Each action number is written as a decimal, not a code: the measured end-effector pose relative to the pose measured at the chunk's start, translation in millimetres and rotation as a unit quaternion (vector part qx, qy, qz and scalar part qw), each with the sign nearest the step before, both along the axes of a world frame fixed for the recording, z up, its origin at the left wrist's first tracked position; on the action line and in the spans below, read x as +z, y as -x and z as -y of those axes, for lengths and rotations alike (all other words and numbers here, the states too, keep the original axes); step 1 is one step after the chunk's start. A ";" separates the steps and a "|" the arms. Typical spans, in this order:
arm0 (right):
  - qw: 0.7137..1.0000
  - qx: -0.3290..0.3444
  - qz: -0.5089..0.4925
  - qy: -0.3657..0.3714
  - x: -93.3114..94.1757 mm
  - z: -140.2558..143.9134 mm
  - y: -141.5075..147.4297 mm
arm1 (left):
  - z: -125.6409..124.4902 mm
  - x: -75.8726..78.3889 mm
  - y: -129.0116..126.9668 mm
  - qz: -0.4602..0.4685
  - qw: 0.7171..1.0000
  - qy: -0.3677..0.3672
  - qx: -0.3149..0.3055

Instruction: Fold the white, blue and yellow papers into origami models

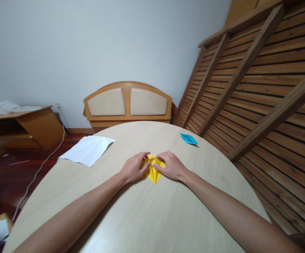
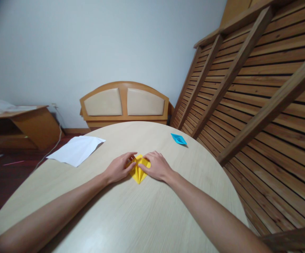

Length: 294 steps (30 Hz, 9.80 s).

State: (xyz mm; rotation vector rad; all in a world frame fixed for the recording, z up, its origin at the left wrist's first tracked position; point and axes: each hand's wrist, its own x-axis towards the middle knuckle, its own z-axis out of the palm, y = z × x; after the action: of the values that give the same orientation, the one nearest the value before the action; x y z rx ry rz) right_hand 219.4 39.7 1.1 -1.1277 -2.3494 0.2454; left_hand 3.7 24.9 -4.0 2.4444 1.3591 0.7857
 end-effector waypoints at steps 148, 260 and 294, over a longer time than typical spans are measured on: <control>0.950 0.106 -0.231 0.181 -10.0 -5.7 1.1 | -8.0 2.5 -4.4 0.198 0.977 0.077 0.032; 0.959 -0.026 -0.273 0.065 -2.2 -15.9 -12.9 | -14.2 2.0 11.2 0.133 0.983 0.037 0.120; 0.992 0.123 -0.025 0.000 -4.9 -15.2 -29.5 | -6.9 3.5 11.2 -0.080 0.993 -0.016 -0.080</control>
State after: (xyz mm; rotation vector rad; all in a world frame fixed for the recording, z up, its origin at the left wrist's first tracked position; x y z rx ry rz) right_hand 248.9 54.9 -3.8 -0.8204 -2.4406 0.3557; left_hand -7.5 31.8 -0.5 2.6512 1.1905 0.5895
